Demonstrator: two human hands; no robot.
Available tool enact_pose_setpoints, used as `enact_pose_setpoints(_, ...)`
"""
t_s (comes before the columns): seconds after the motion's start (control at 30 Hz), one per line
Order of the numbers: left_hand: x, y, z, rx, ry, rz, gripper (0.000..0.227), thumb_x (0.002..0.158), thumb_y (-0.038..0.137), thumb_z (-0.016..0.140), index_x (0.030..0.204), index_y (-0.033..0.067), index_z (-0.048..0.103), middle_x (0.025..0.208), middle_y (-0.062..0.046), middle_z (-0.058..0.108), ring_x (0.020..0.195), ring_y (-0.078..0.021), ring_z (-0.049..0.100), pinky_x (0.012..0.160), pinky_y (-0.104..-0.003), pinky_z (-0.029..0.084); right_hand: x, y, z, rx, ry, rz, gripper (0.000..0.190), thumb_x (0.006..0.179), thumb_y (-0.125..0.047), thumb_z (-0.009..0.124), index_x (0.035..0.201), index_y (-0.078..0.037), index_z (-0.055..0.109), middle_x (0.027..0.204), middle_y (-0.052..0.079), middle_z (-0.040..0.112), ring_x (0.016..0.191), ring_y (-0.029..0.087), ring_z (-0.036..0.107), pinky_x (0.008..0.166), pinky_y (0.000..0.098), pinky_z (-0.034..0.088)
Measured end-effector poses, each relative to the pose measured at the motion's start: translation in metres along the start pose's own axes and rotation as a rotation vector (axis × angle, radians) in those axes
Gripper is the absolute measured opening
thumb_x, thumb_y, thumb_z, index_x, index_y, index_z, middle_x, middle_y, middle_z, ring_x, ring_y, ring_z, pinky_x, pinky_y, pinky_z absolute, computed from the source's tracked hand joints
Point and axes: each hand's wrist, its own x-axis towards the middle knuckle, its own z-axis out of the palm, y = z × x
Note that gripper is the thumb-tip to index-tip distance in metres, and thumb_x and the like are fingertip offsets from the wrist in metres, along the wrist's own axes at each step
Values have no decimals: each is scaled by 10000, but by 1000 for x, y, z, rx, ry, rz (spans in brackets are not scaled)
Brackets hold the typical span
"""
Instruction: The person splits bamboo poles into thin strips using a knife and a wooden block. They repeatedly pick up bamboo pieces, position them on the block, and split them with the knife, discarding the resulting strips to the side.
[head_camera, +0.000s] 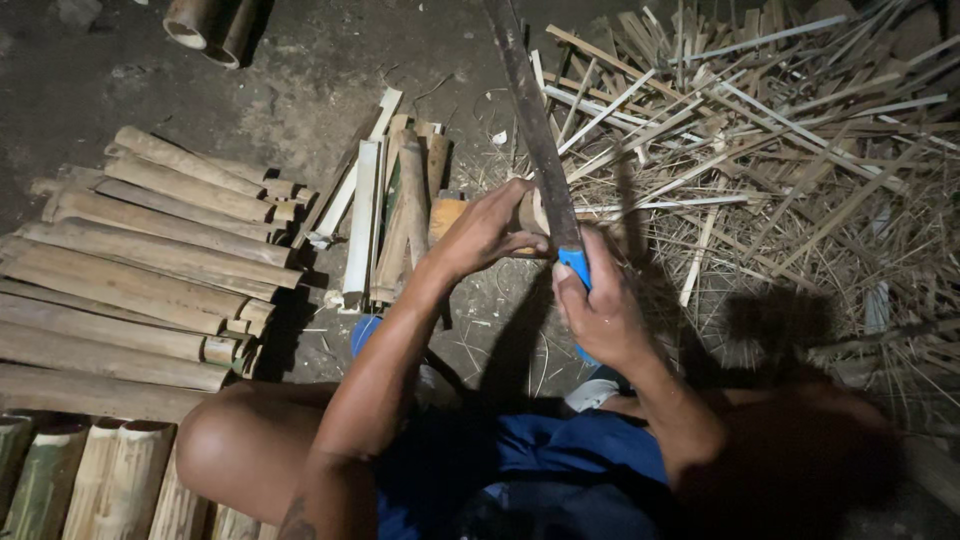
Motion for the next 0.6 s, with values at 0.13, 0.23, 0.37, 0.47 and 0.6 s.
enact_pose_setpoints(0.13,-1,-5,1,17,-5,11,724,849,395,841,1372,34,493,1267,-217,619,1174,-429,616,986,-474,515,-1,0,-2,5,-3,-21,362,999,-122,550,1351,-47,509,670,18,561,529,132,557,509,328,477)
enact_pose_setpoints(0.23,-1,-8,1,32,-26,-15,728,849,401,839,1369,31,492,1239,-221,618,1142,-431,617,967,-476,517,0,8,1,-64,14,7,420,980,-132,570,1380,-36,485,632,48,584,517,153,583,513,346,489)
enact_pose_setpoints(0.37,2,-5,-2,14,-12,19,719,871,394,816,1388,20,483,1250,-230,610,1142,-436,614,960,-480,517,1,17,8,-147,84,-149,465,976,-129,585,1404,3,459,703,107,625,541,198,621,539,386,500)
enact_pose_setpoints(0.47,3,5,-5,38,-6,-31,678,882,396,819,1349,22,500,1197,-225,623,1106,-445,627,921,-481,526,1,14,7,-341,233,-413,425,1018,-132,601,1399,-2,465,869,196,644,705,364,648,627,455,500)
enact_pose_setpoints(0.6,8,9,-3,91,66,-38,683,869,425,818,1330,21,516,1115,-216,652,1048,-424,660,884,-478,538,8,4,-7,-331,120,-255,369,1036,-173,572,1334,-5,433,860,214,659,676,416,686,579,485,519)
